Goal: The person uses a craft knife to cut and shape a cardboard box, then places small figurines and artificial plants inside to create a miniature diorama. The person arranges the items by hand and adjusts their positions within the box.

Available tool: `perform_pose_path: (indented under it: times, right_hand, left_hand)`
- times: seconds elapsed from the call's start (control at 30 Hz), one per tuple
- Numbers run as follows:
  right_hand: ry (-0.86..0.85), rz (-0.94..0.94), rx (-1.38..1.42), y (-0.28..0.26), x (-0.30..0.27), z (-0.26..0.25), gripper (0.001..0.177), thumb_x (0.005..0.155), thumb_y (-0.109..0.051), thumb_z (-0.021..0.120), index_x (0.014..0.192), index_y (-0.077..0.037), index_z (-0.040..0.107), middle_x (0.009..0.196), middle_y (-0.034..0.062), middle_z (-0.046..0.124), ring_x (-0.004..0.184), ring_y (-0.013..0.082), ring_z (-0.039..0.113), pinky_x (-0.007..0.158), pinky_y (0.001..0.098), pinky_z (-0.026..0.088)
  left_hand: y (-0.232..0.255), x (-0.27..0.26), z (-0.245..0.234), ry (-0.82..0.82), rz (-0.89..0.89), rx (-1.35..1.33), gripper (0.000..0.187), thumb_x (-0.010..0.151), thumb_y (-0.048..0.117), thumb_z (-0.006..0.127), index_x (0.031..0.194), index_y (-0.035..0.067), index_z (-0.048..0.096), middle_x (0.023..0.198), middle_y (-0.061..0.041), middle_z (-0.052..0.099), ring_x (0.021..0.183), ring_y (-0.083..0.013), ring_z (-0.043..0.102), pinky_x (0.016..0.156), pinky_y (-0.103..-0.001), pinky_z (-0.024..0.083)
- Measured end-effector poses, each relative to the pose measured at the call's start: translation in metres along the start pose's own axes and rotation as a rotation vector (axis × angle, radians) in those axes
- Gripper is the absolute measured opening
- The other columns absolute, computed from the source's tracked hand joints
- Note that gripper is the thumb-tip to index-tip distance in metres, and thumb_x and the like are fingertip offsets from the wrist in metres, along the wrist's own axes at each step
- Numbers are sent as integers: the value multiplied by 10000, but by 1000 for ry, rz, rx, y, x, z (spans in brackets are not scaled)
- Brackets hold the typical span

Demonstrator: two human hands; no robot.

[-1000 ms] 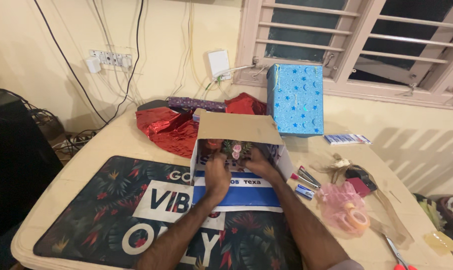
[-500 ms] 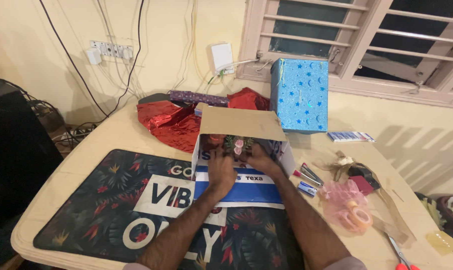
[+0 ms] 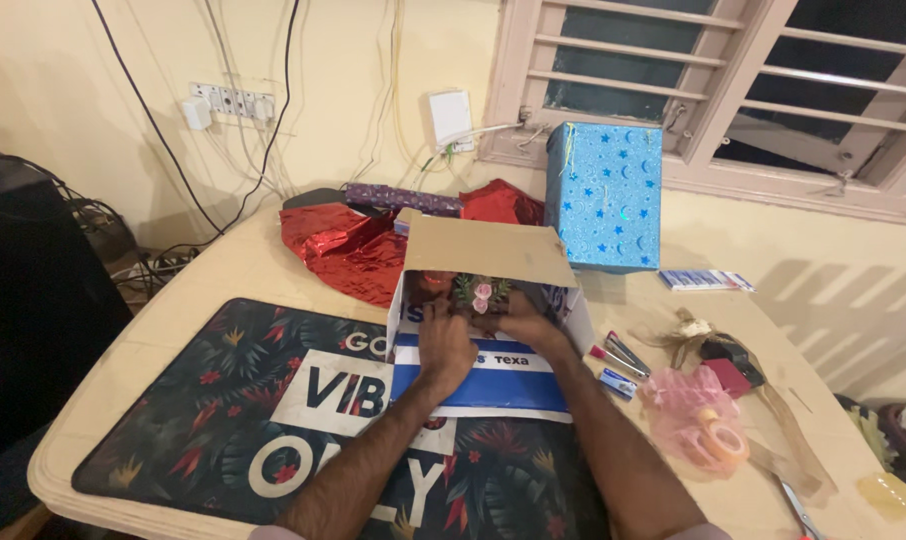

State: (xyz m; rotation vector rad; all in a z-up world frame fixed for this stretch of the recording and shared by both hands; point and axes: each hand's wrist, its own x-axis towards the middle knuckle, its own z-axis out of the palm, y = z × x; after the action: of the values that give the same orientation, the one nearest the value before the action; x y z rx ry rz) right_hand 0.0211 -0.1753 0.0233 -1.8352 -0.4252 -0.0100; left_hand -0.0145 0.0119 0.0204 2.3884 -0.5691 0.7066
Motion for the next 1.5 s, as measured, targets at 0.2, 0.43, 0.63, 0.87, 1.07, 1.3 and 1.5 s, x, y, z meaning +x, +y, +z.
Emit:
perform_pose_path:
  times: [0.2,0.43,0.63,0.87,1.07,1.3,1.5]
  right_hand:
    - [100,-40,-24,-14,-2,2,350,802,-23,787,1137,7,691,1017,62,743,901,140,684,759,306,559]
    - [144,22,-186,-2,12,-2,536,727,-25,782,1241,-30,630,1160,82,715,1060,190,662,912,332,537]
    - [122,-29,-382,15,17,-13,501,779,-59,803,1253,-19,647,1174,79,721,1065,178,658,931,337,531]
    - [89,-40,-241,38,26,-15,465,775,33,768,1221,-24,651,1108,46,728,994,127,670,866,296,572]
    - [35,-16,-59,30,22,-12,468,757,81,738,1206,-20,653,1070,50,730,939,133,686,799,299,589]
    - [106,25,23,-6,5,-3,409,753,58,768,1147,4,672,990,63,741,888,162,708,747,317,590]
    - [161,25,-285,-11,3,1,333,829,-65,790,1145,-22,696,983,35,744,875,118,665,748,306,555]
  left_hand:
    - [3,2,1,-11,-22,-20,442,600,57,788,1024,-48,723,1253,-264,544,1150,-435,508,908,-536,477]
    - [1,0,2,-68,-28,6,270,683,58,765,946,-2,751,1271,-239,548,1205,-411,508,942,-500,496]
    - [-1,-3,4,-19,-9,-17,317,644,38,763,956,-9,739,1211,-222,567,1158,-414,520,909,-512,495]
    - [-1,-3,2,24,30,-17,314,635,19,754,949,9,748,1172,-238,594,1125,-422,547,915,-497,504]
    - [2,-1,-3,-1,7,-35,390,643,35,763,1028,-9,717,1175,-247,589,1123,-428,544,913,-503,502]
    - [4,-1,-6,9,13,-20,386,643,13,744,1029,-5,726,1170,-247,588,1108,-427,552,913,-500,505]
    - [3,-3,-4,-46,-16,-12,300,672,23,742,967,-27,728,1174,-234,587,1135,-417,552,921,-493,513]
